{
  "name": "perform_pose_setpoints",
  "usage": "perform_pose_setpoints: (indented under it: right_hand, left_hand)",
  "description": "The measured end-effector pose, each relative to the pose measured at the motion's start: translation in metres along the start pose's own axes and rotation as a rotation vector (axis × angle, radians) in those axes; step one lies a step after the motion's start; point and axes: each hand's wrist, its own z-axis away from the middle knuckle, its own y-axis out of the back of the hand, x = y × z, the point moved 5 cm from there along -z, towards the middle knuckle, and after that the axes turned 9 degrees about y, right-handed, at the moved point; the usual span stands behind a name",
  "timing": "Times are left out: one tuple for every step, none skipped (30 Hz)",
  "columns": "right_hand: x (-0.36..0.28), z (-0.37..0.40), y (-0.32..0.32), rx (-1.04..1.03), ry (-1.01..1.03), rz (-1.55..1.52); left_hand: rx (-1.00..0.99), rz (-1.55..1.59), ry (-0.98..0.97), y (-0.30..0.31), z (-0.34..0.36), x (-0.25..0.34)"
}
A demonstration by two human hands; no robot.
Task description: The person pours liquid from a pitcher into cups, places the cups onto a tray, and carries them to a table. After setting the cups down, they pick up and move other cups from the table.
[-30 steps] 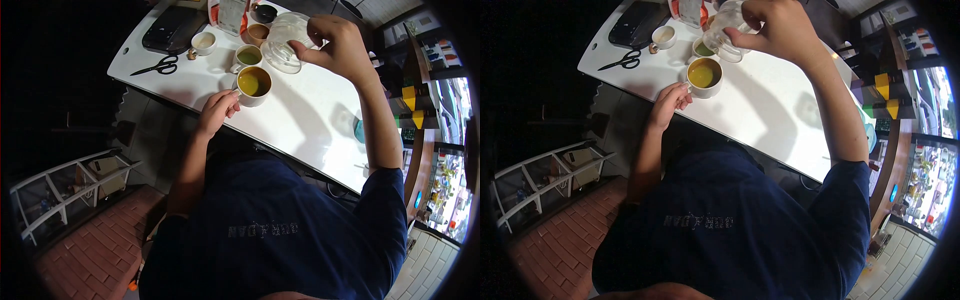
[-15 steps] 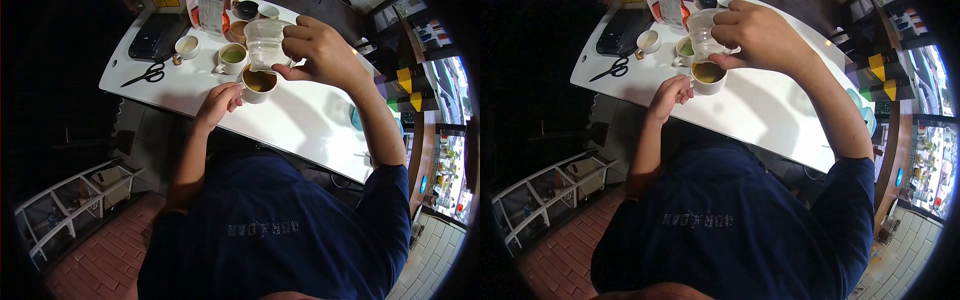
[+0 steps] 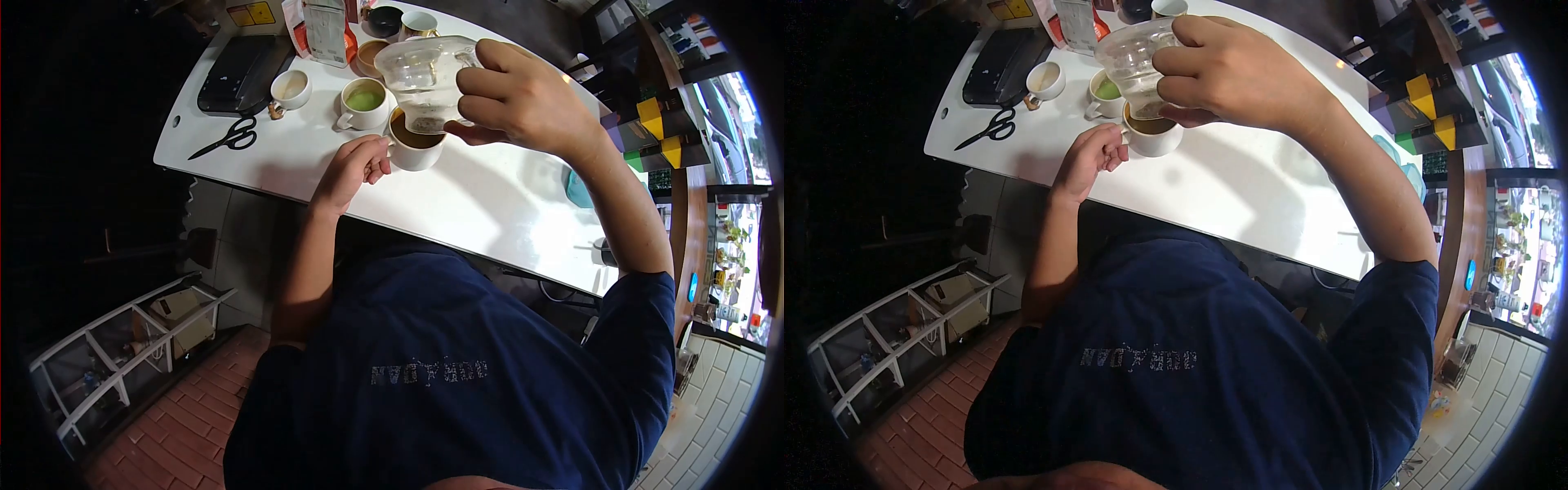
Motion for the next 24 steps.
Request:
perform_pose_setpoints:
  right_hand:
    - [-0.002,-0.002,0.004,-0.002,-0.002,0.002]
    - [-0.003,-0.005,0.010,-0.013,-0.003,0.024]
    - [-0.003,-0.006,0.013,-0.024,-0.004,0.046]
    - [-0.002,-0.005,0.013,-0.024,-0.006,0.048]
    - [-0.002,-0.003,0.014,0.008,0.007,0.055]
    - [-0.002,-0.001,0.016,0.039,0.020,0.062]
    - [-0.002,0.001,0.017,0.039,0.016,0.064]
    - [-0.001,0.003,0.018,0.015,-0.012,0.053]
    - [0.000,0.005,0.018,-0.009,-0.041,0.043]
    - [0.001,0.006,0.018,-0.011,-0.045,0.046]
    - [0.002,0.007,0.020,0.031,-0.053,0.028]
    - [0.004,0.008,0.022,0.072,-0.062,0.010]
    - [0.004,0.010,0.023,0.070,-0.067,0.013]
    - [0.005,0.012,0.023,0.064,-0.077,0.009]
    - [0.005,0.014,0.023,0.058,-0.088,0.005]
    - [0.006,0.016,0.023,0.056,-0.093,0.008]
    - [0.006,0.018,0.023,0.061,-0.098,0.010]
    - [0.006,0.020,0.024,0.066,-0.103,0.012]
    - [0.006,0.021,0.026,0.064,-0.108,0.013]
    - [0.007,0.022,0.029,0.061,-0.122,0.025]
    - [0.007,0.023,0.031,0.058,-0.135,0.036]
    - [0.006,0.024,0.031,0.056,-0.140,0.037]
    - [0.005,0.024,0.031,0.058,-0.140,0.033]
    - [0.003,0.024,0.030,0.061,-0.142,0.029]
  left_hand:
    - [-0.003,-0.001,0.000,0.000,-0.001,0.001]
    - [-0.003,-0.004,-0.007,0.000,-0.002,0.002]
    - [-0.003,-0.008,-0.013,-0.001,-0.003,0.003]
    - [-0.005,-0.010,-0.013,-0.001,-0.004,0.004]
    - [-0.011,-0.009,-0.003,-0.002,-0.004,0.005]
    - [-0.017,-0.008,0.007,-0.002,-0.005,0.005]
    - [-0.019,-0.011,0.008,-0.002,-0.007,0.005]
    - [-0.027,-0.011,0.013,-0.001,-0.009,0.003]
    - [-0.035,-0.012,0.017,-0.001,-0.011,0.001]
    - [-0.039,-0.015,0.017,-0.002,-0.013,0.001]
    - [-0.044,-0.006,0.019,-0.004,-0.015,0.001]
    - [-0.048,0.003,0.021,-0.005,-0.017,0.000]
    - [-0.053,0.000,0.022,-0.006,-0.018,0.000]
    - [-0.063,-0.003,0.021,-0.008,-0.020,0.000]
    - [-0.073,-0.006,0.021,-0.009,-0.021,0.001]
    - [-0.079,-0.008,0.022,-0.010,-0.022,0.001]
    - [-0.090,-0.005,0.026,-0.012,-0.023,0.002]
    - [-0.101,-0.002,0.031,-0.014,-0.024,0.002]
    - [-0.106,-0.003,0.033,-0.015,-0.026,0.002]
    - [-0.105,-0.007,0.034,-0.016,-0.027,0.001]
    - [-0.103,-0.012,0.034,-0.017,-0.029,0.001]
    - [-0.107,-0.013,0.037,-0.017,-0.030,0.000]
    - [-0.113,-0.017,0.035,-0.018,-0.031,0.000]
    - [-0.120,-0.022,0.034,-0.018,-0.032,0.001]
